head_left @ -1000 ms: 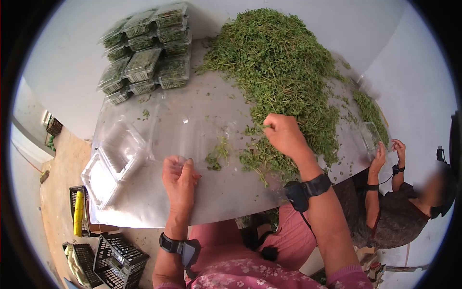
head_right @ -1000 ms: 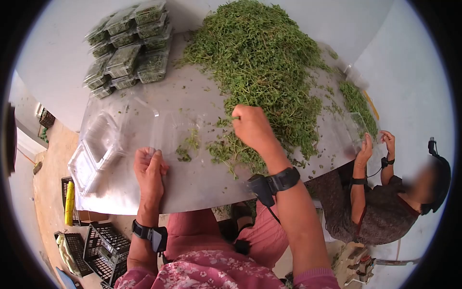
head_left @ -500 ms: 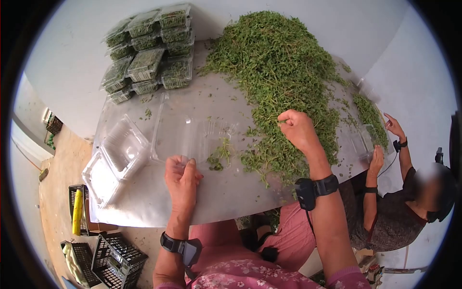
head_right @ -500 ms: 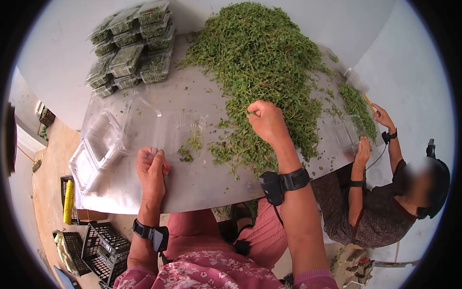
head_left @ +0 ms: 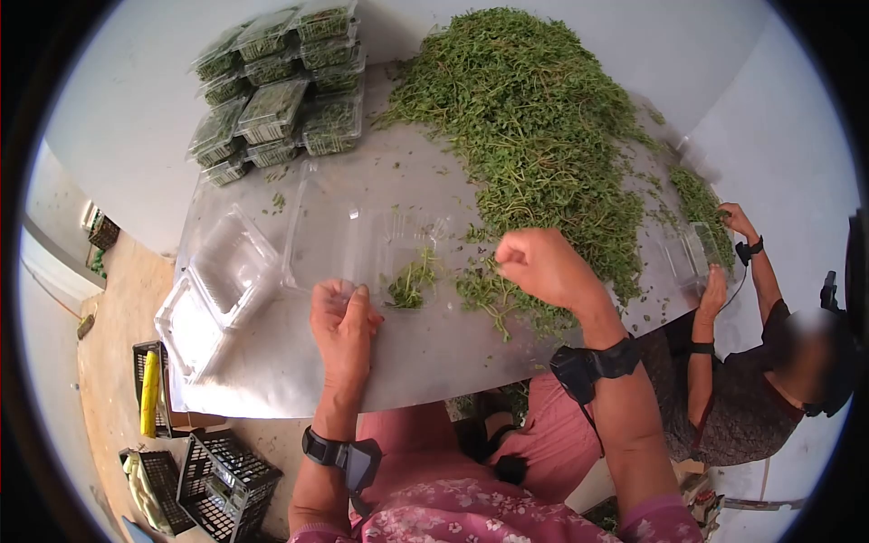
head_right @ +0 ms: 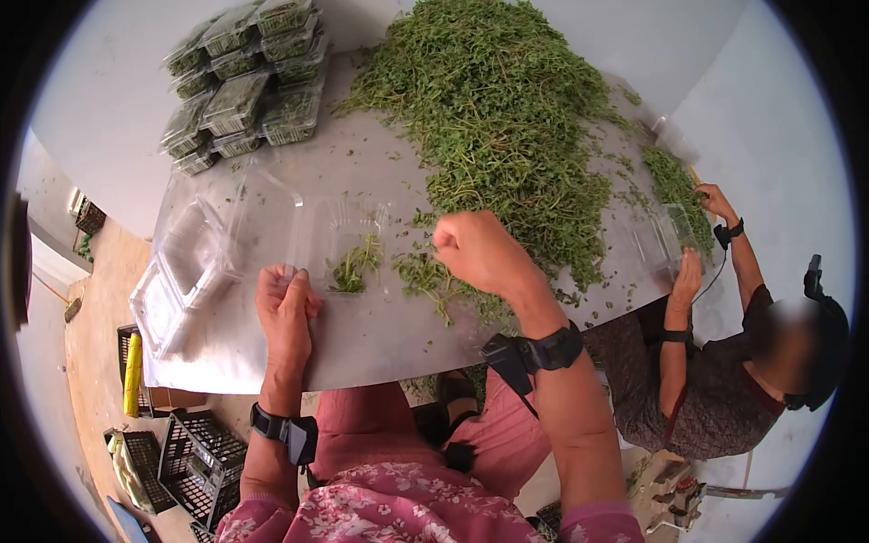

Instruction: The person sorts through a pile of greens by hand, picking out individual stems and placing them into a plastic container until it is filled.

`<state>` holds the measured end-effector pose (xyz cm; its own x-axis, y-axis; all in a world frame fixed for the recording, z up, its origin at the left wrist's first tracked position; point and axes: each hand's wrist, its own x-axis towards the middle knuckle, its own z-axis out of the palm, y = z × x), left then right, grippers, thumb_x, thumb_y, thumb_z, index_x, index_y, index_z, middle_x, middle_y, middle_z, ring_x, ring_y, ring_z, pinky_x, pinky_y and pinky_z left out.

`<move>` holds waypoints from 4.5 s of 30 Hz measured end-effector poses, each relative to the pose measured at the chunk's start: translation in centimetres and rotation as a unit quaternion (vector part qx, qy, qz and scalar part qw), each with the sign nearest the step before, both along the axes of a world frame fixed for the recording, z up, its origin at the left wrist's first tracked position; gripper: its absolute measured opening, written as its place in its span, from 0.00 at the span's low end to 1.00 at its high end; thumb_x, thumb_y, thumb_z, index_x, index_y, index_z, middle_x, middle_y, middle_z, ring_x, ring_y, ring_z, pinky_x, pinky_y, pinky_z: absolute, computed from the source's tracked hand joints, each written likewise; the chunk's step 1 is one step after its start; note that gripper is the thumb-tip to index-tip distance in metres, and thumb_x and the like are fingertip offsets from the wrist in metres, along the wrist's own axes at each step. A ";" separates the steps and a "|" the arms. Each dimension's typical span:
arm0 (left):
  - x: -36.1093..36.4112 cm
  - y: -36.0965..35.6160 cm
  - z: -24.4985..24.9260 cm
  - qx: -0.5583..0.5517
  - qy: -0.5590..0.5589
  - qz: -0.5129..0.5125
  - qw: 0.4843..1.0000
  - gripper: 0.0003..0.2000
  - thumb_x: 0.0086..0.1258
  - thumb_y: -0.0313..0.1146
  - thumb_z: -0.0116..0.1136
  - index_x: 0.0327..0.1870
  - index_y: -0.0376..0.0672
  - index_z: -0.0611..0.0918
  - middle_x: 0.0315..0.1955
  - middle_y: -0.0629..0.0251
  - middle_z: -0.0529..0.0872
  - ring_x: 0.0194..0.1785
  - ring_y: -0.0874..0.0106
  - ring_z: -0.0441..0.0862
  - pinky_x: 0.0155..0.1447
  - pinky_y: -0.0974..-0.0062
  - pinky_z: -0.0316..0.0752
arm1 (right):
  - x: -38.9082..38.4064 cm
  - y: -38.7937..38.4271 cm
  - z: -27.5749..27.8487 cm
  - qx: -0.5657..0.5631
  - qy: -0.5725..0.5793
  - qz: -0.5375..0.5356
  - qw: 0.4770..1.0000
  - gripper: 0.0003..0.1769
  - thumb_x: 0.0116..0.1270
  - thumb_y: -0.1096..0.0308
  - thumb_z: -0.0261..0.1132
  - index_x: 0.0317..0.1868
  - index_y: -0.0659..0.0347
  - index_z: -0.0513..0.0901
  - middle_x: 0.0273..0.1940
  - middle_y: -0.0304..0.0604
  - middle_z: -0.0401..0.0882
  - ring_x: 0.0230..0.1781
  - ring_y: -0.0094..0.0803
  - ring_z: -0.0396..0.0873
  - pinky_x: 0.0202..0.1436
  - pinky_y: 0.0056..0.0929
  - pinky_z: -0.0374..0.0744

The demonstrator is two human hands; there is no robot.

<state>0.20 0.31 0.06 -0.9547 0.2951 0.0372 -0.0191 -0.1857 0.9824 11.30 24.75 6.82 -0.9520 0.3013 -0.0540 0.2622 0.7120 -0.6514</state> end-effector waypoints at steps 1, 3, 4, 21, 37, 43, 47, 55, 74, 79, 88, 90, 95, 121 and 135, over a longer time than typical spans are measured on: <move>0.0 0.0 0.0 0.002 -0.001 0.001 1.000 0.05 0.71 0.27 0.56 0.36 0.40 0.71 0.18 0.67 0.77 0.18 0.80 0.69 0.24 0.83 0.64 | 0.6 0.3 -0.3 0.027 -0.029 -0.006 0.999 0.07 0.59 0.75 0.67 0.38 0.67 0.81 0.37 0.47 0.82 0.30 0.33 0.81 0.35 0.32 0.78; 0.0 0.0 0.0 0.003 -0.001 0.002 1.000 0.05 0.71 0.27 0.56 0.36 0.41 0.72 0.18 0.67 0.77 0.18 0.80 0.69 0.24 0.83 0.64 | 1.4 0.8 -1.1 0.081 -0.042 -0.009 0.996 0.07 0.56 0.77 0.67 0.36 0.67 0.81 0.36 0.49 0.80 0.31 0.39 0.80 0.36 0.35 0.78; 0.0 0.0 0.1 0.001 -0.001 0.001 1.000 0.05 0.71 0.27 0.56 0.36 0.41 0.72 0.18 0.67 0.77 0.19 0.80 0.69 0.24 0.83 0.64 | 1.9 1.1 -1.6 0.106 -0.025 -0.007 0.994 0.07 0.55 0.77 0.66 0.36 0.67 0.81 0.35 0.49 0.80 0.31 0.41 0.80 0.37 0.36 0.77; -0.2 -0.4 -0.2 -0.014 -0.001 -0.013 1.000 0.06 0.71 0.27 0.57 0.38 0.40 0.71 0.22 0.67 0.77 0.22 0.80 0.75 0.25 0.83 0.68 | 3.6 1.3 0.8 0.009 0.022 -0.061 0.998 0.02 0.61 0.79 0.65 0.35 0.67 0.81 0.30 0.38 0.78 0.26 0.18 0.72 0.28 0.23 0.71; -0.1 -0.1 -0.1 -0.006 -0.003 0.000 1.000 0.06 0.71 0.27 0.56 0.35 0.41 0.71 0.18 0.68 0.76 0.19 0.80 0.69 0.24 0.83 0.63 | 1.4 -0.3 -3.9 0.140 -0.021 0.018 0.990 0.03 0.56 0.78 0.63 0.30 0.66 0.77 0.30 0.49 0.76 0.37 0.45 0.77 0.39 0.41 0.75; 0.2 -0.1 0.4 -0.010 -0.016 0.007 1.000 0.05 0.71 0.27 0.56 0.37 0.40 0.72 0.19 0.68 0.77 0.20 0.80 0.70 0.25 0.83 0.64 | 2.4 -0.1 -0.4 0.081 0.006 -0.016 0.997 0.03 0.59 0.78 0.63 0.32 0.66 0.76 0.26 0.45 0.77 0.28 0.33 0.78 0.31 0.34 0.74; 0.2 -0.1 0.4 -0.011 -0.014 0.005 1.000 0.06 0.71 0.28 0.57 0.38 0.39 0.72 0.20 0.68 0.77 0.21 0.80 0.70 0.26 0.82 0.65 | 2.7 0.8 0.1 0.016 0.050 -0.050 0.997 0.03 0.64 0.77 0.62 0.34 0.67 0.76 0.27 0.39 0.80 0.23 0.19 0.75 0.26 0.23 0.73; 0.1 -0.1 0.1 -0.009 -0.004 -0.004 1.000 0.06 0.71 0.28 0.56 0.38 0.40 0.71 0.20 0.68 0.77 0.21 0.80 0.71 0.25 0.82 0.65 | -1.0 -4.2 1.8 -0.178 0.139 -0.015 0.974 0.12 0.62 0.70 0.68 0.42 0.69 0.79 0.38 0.49 0.83 0.29 0.30 0.81 0.35 0.31 0.79; 0.0 -0.3 0.0 -0.006 -0.002 -0.008 1.000 0.06 0.71 0.27 0.56 0.36 0.40 0.71 0.19 0.67 0.77 0.20 0.80 0.70 0.25 0.83 0.65 | 2.5 -2.6 -2.5 0.110 0.032 0.074 0.991 0.09 0.60 0.73 0.64 0.26 0.66 0.73 0.27 0.48 0.75 0.31 0.41 0.77 0.35 0.40 0.74; 0.1 -0.3 0.4 -0.005 -0.011 -0.002 1.000 0.06 0.71 0.28 0.56 0.37 0.40 0.71 0.19 0.67 0.77 0.20 0.80 0.70 0.26 0.83 0.65 | 3.0 -1.2 -0.1 -0.057 0.011 -0.061 0.996 0.07 0.63 0.72 0.63 0.29 0.66 0.76 0.20 0.43 0.78 0.22 0.31 0.78 0.26 0.31 0.75; 0.2 -0.1 0.2 -0.003 -0.012 -0.004 1.000 0.05 0.71 0.28 0.56 0.38 0.41 0.71 0.20 0.68 0.77 0.21 0.80 0.71 0.26 0.83 0.64 | 0.0 -3.8 2.4 -0.330 0.094 -0.013 0.939 0.08 0.70 0.71 0.63 0.45 0.66 0.80 0.34 0.39 0.81 0.29 0.20 0.79 0.31 0.20 0.76; 0.0 -0.1 -0.1 -0.001 -0.008 -0.008 1.000 0.05 0.71 0.27 0.56 0.38 0.41 0.71 0.20 0.68 0.77 0.21 0.80 0.72 0.25 0.83 0.65 | 0.4 -2.4 0.1 -0.180 0.037 0.028 0.983 0.08 0.67 0.72 0.65 0.44 0.67 0.80 0.38 0.44 0.83 0.31 0.26 0.81 0.34 0.25 0.78; -0.2 -0.5 -0.3 -0.020 -0.001 -0.017 1.000 0.06 0.71 0.27 0.57 0.39 0.40 0.71 0.22 0.67 0.78 0.21 0.80 0.74 0.24 0.83 0.67 | 2.1 -3.5 -2.4 0.102 0.004 0.084 0.991 0.07 0.58 0.74 0.67 0.35 0.67 0.78 0.34 0.48 0.79 0.39 0.44 0.80 0.44 0.40 0.77; 0.0 -0.4 -0.1 -0.021 0.004 -0.016 1.000 0.06 0.71 0.27 0.56 0.37 0.40 0.71 0.21 0.67 0.77 0.20 0.80 0.71 0.25 0.83 0.66 | 2.9 0.3 -0.4 0.021 0.006 -0.047 0.999 0.08 0.62 0.73 0.67 0.40 0.67 0.80 0.35 0.48 0.81 0.31 0.33 0.82 0.35 0.31 0.78; -0.1 -0.3 0.0 -0.013 0.003 -0.016 1.000 0.06 0.70 0.27 0.56 0.37 0.39 0.70 0.21 0.66 0.78 0.20 0.80 0.72 0.25 0.83 0.67 | 2.3 -0.8 -3.1 0.118 -0.056 0.124 0.984 0.05 0.60 0.74 0.65 0.36 0.66 0.79 0.30 0.48 0.73 0.37 0.47 0.77 0.41 0.38 0.75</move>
<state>0.11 -0.03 0.02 -0.9443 0.3272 0.0353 -0.0188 -0.1605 0.9869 13.60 23.97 3.76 -0.9899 0.0764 -0.1197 0.1216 0.8914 -0.4366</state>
